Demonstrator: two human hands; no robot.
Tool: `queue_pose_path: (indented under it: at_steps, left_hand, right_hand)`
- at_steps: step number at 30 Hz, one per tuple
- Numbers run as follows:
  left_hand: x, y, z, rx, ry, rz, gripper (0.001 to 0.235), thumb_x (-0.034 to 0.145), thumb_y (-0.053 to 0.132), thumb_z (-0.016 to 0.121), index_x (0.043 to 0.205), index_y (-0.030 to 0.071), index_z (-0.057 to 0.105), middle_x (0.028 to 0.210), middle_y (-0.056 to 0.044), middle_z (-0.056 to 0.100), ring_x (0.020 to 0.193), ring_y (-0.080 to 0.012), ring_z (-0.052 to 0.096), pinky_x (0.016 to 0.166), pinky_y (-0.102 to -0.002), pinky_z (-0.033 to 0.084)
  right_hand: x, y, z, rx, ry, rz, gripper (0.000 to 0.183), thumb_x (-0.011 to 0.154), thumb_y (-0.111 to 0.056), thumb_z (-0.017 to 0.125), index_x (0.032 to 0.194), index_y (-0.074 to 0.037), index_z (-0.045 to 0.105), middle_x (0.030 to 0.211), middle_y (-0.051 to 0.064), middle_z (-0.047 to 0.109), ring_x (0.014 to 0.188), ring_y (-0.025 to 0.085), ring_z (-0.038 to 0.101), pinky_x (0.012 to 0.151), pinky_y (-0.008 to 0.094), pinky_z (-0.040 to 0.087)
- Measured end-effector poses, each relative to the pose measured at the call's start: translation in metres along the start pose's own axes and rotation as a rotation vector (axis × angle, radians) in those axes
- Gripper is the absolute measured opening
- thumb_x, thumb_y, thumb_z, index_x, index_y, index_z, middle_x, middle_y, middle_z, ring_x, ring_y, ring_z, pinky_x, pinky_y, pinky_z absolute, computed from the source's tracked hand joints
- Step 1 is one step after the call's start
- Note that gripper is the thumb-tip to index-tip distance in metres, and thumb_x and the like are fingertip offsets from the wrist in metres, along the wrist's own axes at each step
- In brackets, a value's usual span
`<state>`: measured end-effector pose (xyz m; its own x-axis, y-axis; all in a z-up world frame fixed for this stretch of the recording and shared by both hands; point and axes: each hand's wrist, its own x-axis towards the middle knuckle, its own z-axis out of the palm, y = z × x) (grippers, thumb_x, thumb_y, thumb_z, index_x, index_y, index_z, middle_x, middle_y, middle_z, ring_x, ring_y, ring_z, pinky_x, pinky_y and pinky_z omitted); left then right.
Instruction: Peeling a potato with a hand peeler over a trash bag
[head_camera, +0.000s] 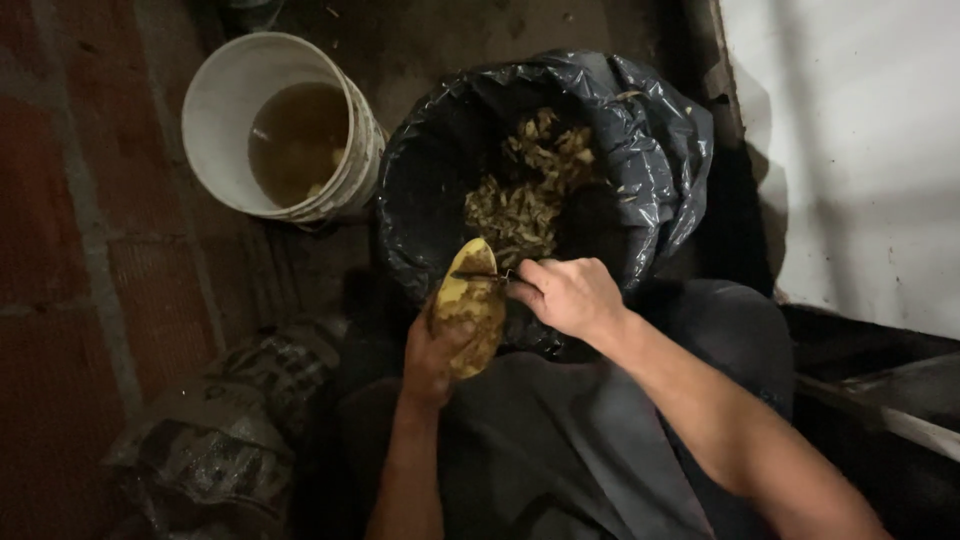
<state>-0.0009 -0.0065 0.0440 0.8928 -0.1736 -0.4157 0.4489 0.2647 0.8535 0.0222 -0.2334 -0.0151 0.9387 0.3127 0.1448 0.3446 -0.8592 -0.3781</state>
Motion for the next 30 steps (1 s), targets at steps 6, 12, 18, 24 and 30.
queue_pose_path:
  at_steps: [6, 12, 18, 24, 30]
  left_hand:
    - [0.012, -0.032, -0.016, -0.269, 0.174, -0.241, 0.04, 0.087, 0.015, 0.06, 0.122, -0.006, 0.063, 0.099, -0.015, 0.068, 0.083, -0.0225, 0.061, 0.074, -0.034, 0.05]
    - [-0.005, 0.018, 0.007, -0.528, 0.25, -0.537, 0.053, 0.08, 0.033, 0.073, 0.12, 0.0, 0.063, 0.108, -0.022, 0.068, 0.096, -0.0391, 0.068, 0.087, -0.051, 0.053]
    - [-0.008, -0.015, -0.012, -0.426, 0.142, -0.348, 0.061, 0.078, 0.017, 0.075, 0.131, -0.004, 0.054, 0.106, -0.023, 0.066, 0.095, -0.0371, 0.069, 0.086, -0.051, 0.055]
    - [-0.003, -0.015, -0.015, -0.1, 0.093, -0.157, 0.065, 0.076, 0.022, 0.084, 0.13, -0.003, 0.056, 0.11, -0.02, 0.063, 0.102, -0.0367, 0.065, 0.095, -0.054, 0.051]
    - [-0.018, -0.005, -0.003, -0.037, 0.145, -0.199, 0.078, 0.058, 0.019, 0.091, 0.125, -0.003, 0.06, 0.102, -0.019, 0.065, 0.096, -0.0335, 0.066, 0.088, -0.051, 0.052]
  right_hand:
    - [0.002, -0.003, 0.024, -0.279, 0.359, -0.059, 0.027, 0.092, -0.051, 0.067, 0.089, -0.026, 0.061, 0.067, -0.004, 0.054, 0.053, 0.02, 0.062, 0.049, 0.033, 0.053]
    - [-0.001, 0.043, 0.049, -0.401, 0.31, 0.115, 0.017, 0.091, -0.042, 0.062, 0.085, -0.026, 0.062, 0.064, -0.004, 0.056, 0.049, 0.02, 0.061, 0.043, 0.036, 0.05]
    - [0.002, 0.019, -0.009, 0.113, 0.27, 0.331, 0.033, 0.103, -0.047, 0.06, 0.086, -0.019, 0.063, 0.065, 0.005, 0.067, 0.065, 0.033, 0.072, 0.053, 0.043, 0.054]
    - [-0.002, -0.02, -0.016, 0.346, 0.195, 0.24, 0.024, 0.096, -0.04, 0.068, 0.087, -0.018, 0.068, 0.069, 0.011, 0.071, 0.074, 0.036, 0.073, 0.058, 0.047, 0.057]
    - [0.002, 0.031, 0.012, 0.135, -0.074, 0.507, 0.036, 0.1, -0.043, 0.056, 0.09, -0.011, 0.068, 0.072, 0.019, 0.073, 0.077, 0.045, 0.073, 0.064, 0.054, 0.055]
